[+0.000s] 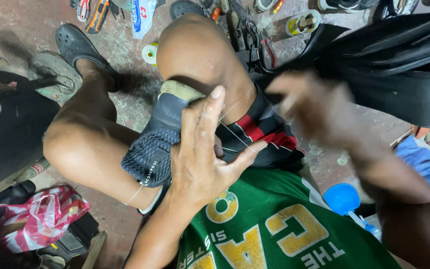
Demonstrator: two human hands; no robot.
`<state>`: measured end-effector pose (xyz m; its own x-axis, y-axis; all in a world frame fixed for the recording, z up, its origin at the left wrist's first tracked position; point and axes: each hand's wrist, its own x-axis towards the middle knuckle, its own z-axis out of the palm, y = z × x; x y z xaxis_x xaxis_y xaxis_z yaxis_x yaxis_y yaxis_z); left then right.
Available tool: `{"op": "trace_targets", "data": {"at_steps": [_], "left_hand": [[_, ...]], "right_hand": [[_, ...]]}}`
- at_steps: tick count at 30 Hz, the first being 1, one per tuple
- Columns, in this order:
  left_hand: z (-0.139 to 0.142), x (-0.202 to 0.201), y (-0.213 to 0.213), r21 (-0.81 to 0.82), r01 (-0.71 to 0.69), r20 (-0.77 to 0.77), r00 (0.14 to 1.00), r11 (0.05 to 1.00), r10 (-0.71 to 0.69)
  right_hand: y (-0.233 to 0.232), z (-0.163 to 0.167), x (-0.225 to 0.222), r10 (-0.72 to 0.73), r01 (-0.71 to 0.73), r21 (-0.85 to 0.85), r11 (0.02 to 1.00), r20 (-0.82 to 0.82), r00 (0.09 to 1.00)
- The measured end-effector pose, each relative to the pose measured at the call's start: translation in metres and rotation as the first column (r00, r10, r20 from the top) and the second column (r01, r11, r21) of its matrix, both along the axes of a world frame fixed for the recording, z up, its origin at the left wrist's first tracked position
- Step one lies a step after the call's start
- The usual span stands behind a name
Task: The person sews the sole of a black shoe using a needle and thread. They repeatedly push the needle through the sole and pull the thread tight to secure the stitching.
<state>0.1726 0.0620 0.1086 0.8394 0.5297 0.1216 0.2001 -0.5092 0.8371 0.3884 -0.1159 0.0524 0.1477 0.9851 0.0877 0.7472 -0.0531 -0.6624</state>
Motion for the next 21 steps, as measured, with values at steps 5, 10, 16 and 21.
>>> {"op": "trace_targets", "data": {"at_steps": [5, 10, 16, 21], "left_hand": [[0.004, -0.011, 0.0, -0.047, 0.005, -0.016, 1.0, 0.999, -0.006], [0.018, -0.074, 0.008, -0.032, -0.541, 0.12, 0.833, 0.84, 0.541], [-0.003, -0.145, -0.002, 0.201, -0.374, -0.381, 0.822, 0.905, 0.424], [-0.057, -0.18, -0.038, -0.084, -0.682, -0.189, 0.727, 0.727, 0.66]], "right_hand": [[0.026, 0.02, -0.06, -0.13, 0.101, -0.091, 0.991, -0.402, 0.906], [0.022, 0.033, -0.042, -0.18, 0.339, -0.04, 0.94, -0.901, 0.394], [0.036, 0.04, -0.046, -0.231, 0.245, -0.106, 0.964, -0.792, 0.565], [0.063, 0.021, -0.082, -0.229, 0.211, -0.096, 0.973, -0.546, 0.806]]}}
